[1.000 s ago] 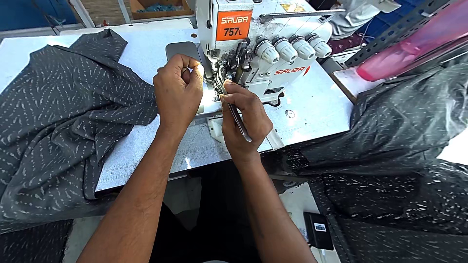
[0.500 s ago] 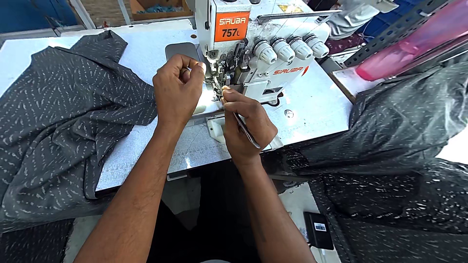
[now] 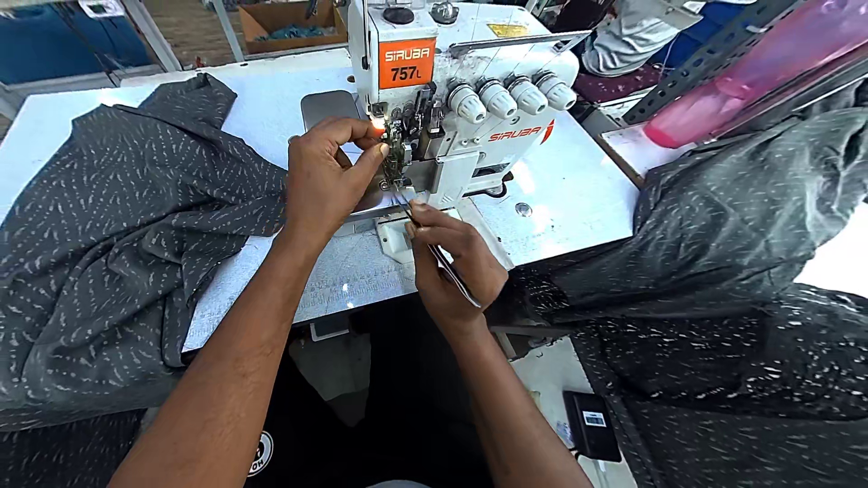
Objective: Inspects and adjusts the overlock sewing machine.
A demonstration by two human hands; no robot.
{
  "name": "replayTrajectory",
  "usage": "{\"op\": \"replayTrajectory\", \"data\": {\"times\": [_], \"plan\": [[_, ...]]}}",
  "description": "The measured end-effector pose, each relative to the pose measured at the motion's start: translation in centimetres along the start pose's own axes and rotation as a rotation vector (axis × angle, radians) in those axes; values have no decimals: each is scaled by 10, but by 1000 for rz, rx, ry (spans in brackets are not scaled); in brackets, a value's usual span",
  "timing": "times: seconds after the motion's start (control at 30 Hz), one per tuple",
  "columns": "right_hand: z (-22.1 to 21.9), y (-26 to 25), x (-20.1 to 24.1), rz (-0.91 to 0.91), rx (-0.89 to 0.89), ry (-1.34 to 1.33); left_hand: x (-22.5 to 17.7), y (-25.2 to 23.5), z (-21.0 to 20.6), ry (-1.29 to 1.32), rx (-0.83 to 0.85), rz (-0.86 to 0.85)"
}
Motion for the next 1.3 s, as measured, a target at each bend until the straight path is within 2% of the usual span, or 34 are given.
{"op": "replayTrajectory", "data": {"times": [0.1, 0.3, 0.73, 0.93, 1.03, 1.23, 1.3], "plan": [[13, 12, 6, -30, 22, 27, -7, 3, -2, -81, -41, -93], [39, 29, 8, -134, -27, 65, -13, 5, -5, -227, -104, -143], [58, 45, -3, -317, -145, -3, -15, 2, -18, -475, -39, 35], [63, 49, -5, -332, -152, 0, -2, 1, -2, -239, -66, 119], [63, 48, -5, -345, -161, -11, 10, -1, 3, -31, -69, 203], [64, 46, -5, -380, -172, -27, 31, -1, 17, 621, -96, 587], [67, 47, -6, -395, -165, -31, 32, 0, 22, 813, -115, 666]]}}
Point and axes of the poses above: each hand's wrist, its own y-axis away from the middle knuckle, its own z-axis out of the back of the hand, x = y × z, the point moved 8 cm from there along -y, towards the middle knuckle, and after that the axes turned 14 degrees about z, right-handed, at the moved point
